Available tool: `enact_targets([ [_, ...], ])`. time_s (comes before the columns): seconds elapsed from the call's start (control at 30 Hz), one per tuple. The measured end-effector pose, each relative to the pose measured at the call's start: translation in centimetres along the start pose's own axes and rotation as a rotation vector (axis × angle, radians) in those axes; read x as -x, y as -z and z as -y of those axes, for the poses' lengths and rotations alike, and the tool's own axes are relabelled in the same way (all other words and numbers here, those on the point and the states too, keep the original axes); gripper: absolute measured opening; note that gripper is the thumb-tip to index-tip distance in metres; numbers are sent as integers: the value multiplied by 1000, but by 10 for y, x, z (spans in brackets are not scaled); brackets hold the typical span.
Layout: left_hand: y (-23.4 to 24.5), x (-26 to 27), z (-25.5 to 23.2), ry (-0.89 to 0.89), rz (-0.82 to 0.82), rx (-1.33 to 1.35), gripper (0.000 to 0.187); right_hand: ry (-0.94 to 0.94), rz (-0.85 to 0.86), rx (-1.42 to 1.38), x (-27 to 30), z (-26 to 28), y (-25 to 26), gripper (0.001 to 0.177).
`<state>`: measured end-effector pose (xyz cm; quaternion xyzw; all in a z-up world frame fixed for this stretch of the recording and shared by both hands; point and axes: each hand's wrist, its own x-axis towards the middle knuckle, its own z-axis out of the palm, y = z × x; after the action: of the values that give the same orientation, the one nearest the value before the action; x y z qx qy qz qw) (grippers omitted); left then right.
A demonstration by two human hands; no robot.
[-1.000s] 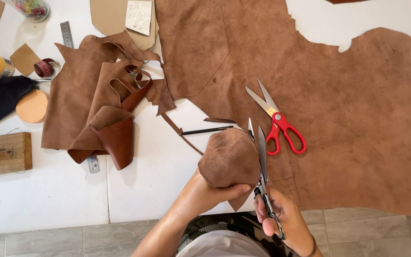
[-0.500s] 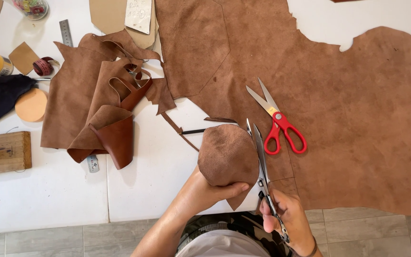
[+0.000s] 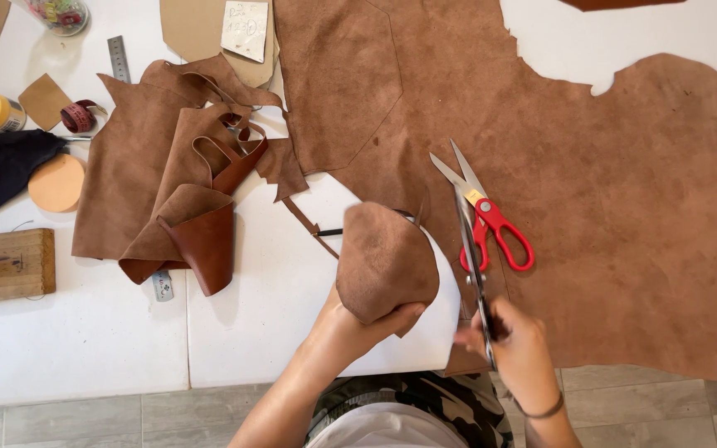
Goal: Cutting out pattern pieces from a brown leather hide using scissors on a workshop table.
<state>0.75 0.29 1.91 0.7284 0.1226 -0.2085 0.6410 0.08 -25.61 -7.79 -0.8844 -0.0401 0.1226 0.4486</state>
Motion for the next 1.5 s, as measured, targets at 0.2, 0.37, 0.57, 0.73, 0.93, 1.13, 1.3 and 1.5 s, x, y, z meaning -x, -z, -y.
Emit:
enact_targets([
  [0.2,-8,-13,24,119,-40,-129,30,-56,-77,685,-48,-43,-14,63],
  [0.37,-6,-22,40,-213,61,-150,34,13,-98,660,-57,-45,-24,45],
  [0.57,-10,-35,52,-279,6,-62,40,99,-112,731,-47,-37,-23,39],
  [0.73,-3,-29,37,-123,0,127,60,109,-127,677,-42,-24,-21,37],
  [0.93,-1,-33,47,-232,113,233,60,180,-146,814,-35,4,-17,32],
  [1.13,-15,-32,57,-288,183,83,51,252,-35,-203,-20,48,-11,70],
  [1.3,-25,-14,43,-628,150,-93,64,280,-168,-265,4,53,-8,30],
  [1.5,-67,-39,86,-441,-20,1050,33,213,-160,-129,31,18,54,49],
])
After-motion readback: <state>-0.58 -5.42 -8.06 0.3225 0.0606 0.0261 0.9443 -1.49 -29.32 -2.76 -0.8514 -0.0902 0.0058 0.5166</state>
